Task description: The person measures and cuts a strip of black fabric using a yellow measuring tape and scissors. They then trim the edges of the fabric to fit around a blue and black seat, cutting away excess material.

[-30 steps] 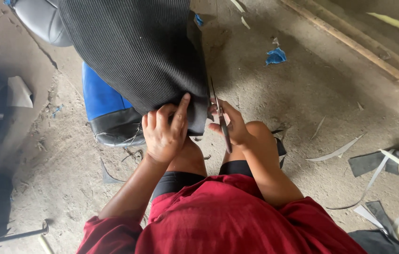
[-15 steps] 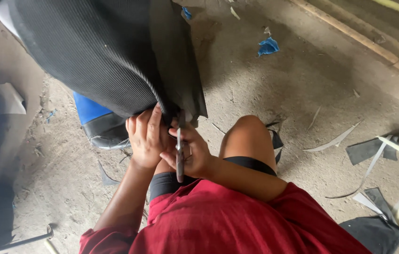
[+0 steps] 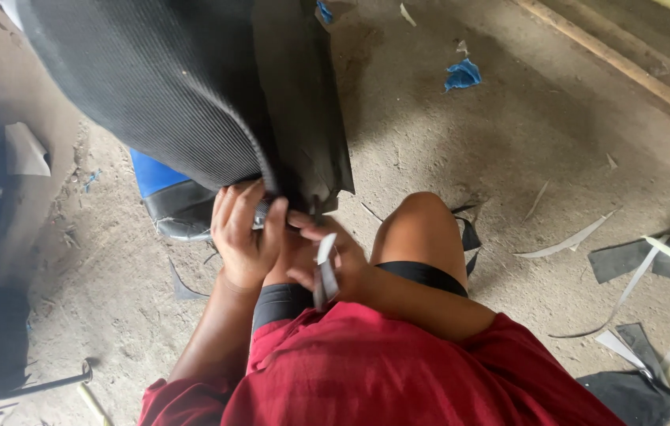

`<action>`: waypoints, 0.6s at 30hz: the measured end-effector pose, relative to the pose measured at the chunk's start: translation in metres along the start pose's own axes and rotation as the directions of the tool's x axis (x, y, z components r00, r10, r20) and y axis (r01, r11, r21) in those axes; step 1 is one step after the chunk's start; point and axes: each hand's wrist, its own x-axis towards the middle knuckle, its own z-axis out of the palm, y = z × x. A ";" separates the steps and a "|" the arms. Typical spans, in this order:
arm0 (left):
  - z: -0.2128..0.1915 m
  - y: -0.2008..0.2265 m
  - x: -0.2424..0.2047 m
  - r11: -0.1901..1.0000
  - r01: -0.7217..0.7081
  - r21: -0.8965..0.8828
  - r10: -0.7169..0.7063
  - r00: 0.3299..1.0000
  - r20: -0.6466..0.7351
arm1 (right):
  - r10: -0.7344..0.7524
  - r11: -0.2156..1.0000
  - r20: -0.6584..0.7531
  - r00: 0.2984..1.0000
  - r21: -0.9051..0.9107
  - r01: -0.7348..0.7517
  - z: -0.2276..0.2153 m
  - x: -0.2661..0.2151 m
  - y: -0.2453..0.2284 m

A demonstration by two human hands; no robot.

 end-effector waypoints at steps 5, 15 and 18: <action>0.005 0.017 0.008 0.939 -0.097 0.330 0.073 0.994 0.084 | 0.228 0.939 0.028 0.973 -0.270 -0.212 -0.072 0.006 0.030; 0.018 0.007 -0.001 0.822 -0.151 0.549 0.174 0.985 0.011 | 0.041 0.961 0.315 0.948 -0.272 0.048 -0.125 0.035 0.101; 0.020 0.007 0.000 0.812 -0.136 0.568 0.168 0.986 -0.004 | -0.025 0.961 0.329 0.944 -0.251 0.113 -0.109 0.045 0.093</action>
